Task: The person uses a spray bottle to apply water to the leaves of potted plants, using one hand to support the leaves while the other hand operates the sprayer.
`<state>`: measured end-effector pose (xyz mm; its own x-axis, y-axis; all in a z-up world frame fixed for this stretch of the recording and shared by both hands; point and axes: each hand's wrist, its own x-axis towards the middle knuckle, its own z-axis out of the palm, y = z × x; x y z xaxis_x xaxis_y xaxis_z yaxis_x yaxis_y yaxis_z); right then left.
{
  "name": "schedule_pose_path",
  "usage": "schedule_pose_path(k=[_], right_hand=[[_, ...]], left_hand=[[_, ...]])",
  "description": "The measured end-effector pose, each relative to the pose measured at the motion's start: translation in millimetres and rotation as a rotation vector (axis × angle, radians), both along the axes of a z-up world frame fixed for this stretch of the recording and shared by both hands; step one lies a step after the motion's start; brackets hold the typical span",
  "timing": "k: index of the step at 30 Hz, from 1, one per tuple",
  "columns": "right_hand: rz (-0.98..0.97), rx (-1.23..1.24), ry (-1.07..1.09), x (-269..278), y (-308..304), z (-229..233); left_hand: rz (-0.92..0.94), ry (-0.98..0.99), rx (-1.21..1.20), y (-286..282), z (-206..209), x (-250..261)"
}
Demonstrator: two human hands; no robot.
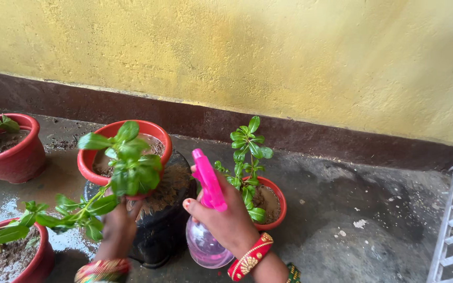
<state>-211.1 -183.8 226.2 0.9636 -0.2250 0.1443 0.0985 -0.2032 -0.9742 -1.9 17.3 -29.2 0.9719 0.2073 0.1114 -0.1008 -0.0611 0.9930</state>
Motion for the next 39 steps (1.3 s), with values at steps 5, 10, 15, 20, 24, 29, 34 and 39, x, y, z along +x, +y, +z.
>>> schedule_pose_path(k=[5, 10, 15, 20, 24, 29, 34, 39], right_hand=[[0.098, -0.054, -0.007, 0.3, 6.9, -6.5], [0.16, -0.084, -0.174, 3.3, 15.1, -18.6], [0.186, -0.04, -0.058, 1.7, 27.4, -8.5], [0.352, 0.013, -0.048, -0.9, 44.3, -4.1], [0.386, -0.184, -0.14, 6.4, 47.1, -22.9], [0.393, -0.239, -0.374, 12.7, 45.4, -27.7], [0.384, -0.02, -0.017, -0.2, 54.8, -2.8], [0.405, -0.018, 0.017, -4.1, 62.3, -3.2]], left_hand=[[-0.004, 0.397, -0.736, 36.1, 3.1, -8.7], [-0.008, 0.263, -1.097, 47.2, 102.4, -58.9], [-0.057, 0.248, -1.094, 36.8, 156.5, -91.7], [-0.191, 0.247, -0.946, 25.6, 150.3, -97.6], [-0.117, 0.302, -0.926, 23.0, 159.2, -101.9], [-0.02, 0.34, -0.785, 14.8, 169.6, -101.1], [-0.134, 0.3, -0.856, 7.5, 168.2, -96.7], [-0.099, 0.382, -0.957, 9.8, 179.0, -96.4]])
